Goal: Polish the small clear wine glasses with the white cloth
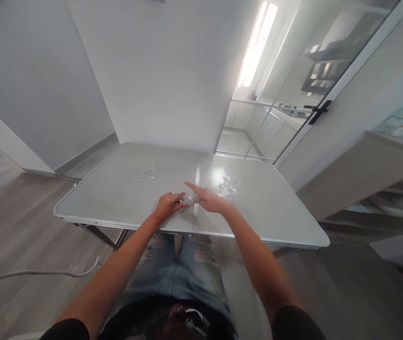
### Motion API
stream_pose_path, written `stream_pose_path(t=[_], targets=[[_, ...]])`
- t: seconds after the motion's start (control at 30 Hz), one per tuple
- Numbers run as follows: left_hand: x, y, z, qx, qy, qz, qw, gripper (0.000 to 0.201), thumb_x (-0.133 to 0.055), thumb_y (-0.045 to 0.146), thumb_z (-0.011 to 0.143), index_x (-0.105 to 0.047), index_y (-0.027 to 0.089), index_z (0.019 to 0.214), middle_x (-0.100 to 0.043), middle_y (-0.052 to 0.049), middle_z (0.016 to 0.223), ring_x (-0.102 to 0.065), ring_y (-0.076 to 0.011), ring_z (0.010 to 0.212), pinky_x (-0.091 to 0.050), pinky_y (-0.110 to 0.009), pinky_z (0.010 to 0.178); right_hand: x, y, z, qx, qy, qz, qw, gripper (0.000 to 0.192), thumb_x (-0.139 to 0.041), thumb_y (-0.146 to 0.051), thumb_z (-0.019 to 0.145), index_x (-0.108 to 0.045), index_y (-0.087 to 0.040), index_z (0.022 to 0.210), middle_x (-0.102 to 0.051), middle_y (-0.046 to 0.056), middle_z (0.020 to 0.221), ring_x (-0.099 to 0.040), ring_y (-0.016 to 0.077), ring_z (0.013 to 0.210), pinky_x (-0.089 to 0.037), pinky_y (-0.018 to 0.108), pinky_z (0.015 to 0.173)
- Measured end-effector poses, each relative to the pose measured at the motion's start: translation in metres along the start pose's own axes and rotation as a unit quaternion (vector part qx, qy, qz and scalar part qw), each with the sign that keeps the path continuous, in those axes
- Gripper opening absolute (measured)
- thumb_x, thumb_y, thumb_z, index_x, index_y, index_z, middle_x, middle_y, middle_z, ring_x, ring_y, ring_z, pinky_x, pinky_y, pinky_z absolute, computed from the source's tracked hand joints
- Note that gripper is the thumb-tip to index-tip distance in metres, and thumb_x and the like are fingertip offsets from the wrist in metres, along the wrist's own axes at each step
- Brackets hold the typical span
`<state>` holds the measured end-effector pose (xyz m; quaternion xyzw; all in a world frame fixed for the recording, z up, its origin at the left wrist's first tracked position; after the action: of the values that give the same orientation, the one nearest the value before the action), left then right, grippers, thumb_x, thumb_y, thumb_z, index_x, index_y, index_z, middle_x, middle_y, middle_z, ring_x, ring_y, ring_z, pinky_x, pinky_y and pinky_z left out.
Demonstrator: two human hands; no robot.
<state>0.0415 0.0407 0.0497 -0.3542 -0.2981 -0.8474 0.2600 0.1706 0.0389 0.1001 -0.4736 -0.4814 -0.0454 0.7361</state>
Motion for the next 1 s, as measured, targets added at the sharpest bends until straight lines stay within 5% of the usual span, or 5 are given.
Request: stream_pose_path(t=[0.1, 0.23, 0.47, 0.77, 1.0], targets=[[0.001, -0.005, 0.000, 0.015, 0.015, 0.002, 1.000, 0.055, -0.063, 0.059, 0.086, -0.064, 0.019, 0.123, -0.074, -0.005, 0.080, -0.065, -0.0164, 0.068, -0.040, -0.029, 0.071, 0.004, -0.004, -0.003, -0.016, 0.044, -0.056, 0.997, 0.080, -0.043, -0.007, 0.082, -0.026, -0.025, 0.157, -0.067, 0.007, 0.096, -0.060, 0.0227, 0.085, -0.050, 0.042, 0.087], [0.009, -0.018, -0.002, 0.064, 0.064, -0.005, 0.996, 0.053, -0.064, 0.057, 0.086, -0.066, 0.018, 0.122, -0.072, -0.004, 0.076, -0.064, -0.0161, 0.067, -0.043, -0.028, 0.071, 0.007, -0.013, -0.007, 0.011, 0.159, 0.009, 0.987, 0.073, -0.040, -0.014, 0.090, -0.018, -0.027, 0.159, -0.058, 0.012, 0.133, -0.056, 0.0266, 0.116, -0.041, 0.051, 0.107], [0.013, -0.029, -0.003, 0.132, 0.082, -0.048, 0.987, 0.048, -0.066, 0.053, 0.086, -0.066, 0.019, 0.120, -0.070, -0.002, 0.074, -0.064, -0.0157, 0.071, -0.046, -0.026, 0.072, 0.001, 0.004, -0.019, 0.010, 0.341, 0.193, 0.920, 0.083, -0.051, -0.022, 0.084, -0.014, -0.027, 0.159, -0.013, 0.000, 0.167, -0.012, 0.0197, 0.153, -0.009, 0.040, 0.126], [0.017, -0.037, -0.005, 0.162, 0.075, -0.214, 0.960, 0.054, -0.036, 0.057, 0.099, -0.063, 0.014, 0.117, -0.062, -0.002, 0.067, -0.055, -0.0153, 0.061, -0.043, -0.027, 0.064, -0.064, 0.002, 0.031, -0.016, 0.344, 0.532, 0.774, 0.092, -0.052, -0.018, 0.064, -0.030, -0.031, 0.153, -0.056, 0.003, 0.137, -0.055, 0.0196, 0.122, -0.047, 0.036, 0.103], [-0.012, -0.023, -0.003, 0.160, -0.020, -0.442, 0.883, 0.068, -0.029, 0.072, 0.094, -0.062, 0.012, 0.093, -0.051, 0.000, 0.061, -0.044, -0.0107, 0.051, -0.036, -0.024, 0.053, -0.024, 0.000, 0.028, 0.016, 0.245, 0.538, 0.806, 0.075, -0.047, -0.034, 0.073, -0.042, -0.022, 0.146, -0.058, 0.008, 0.135, -0.057, 0.0255, 0.117, -0.049, 0.041, 0.097]])
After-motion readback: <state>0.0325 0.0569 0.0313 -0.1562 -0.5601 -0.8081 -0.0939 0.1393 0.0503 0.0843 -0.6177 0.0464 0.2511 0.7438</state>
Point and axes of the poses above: each hand's wrist, its own z-axis towards the middle knuckle, its own x-axis out of the back of the hand, y = z × x, the point moved 10 cm from there along z, towards the middle knuckle
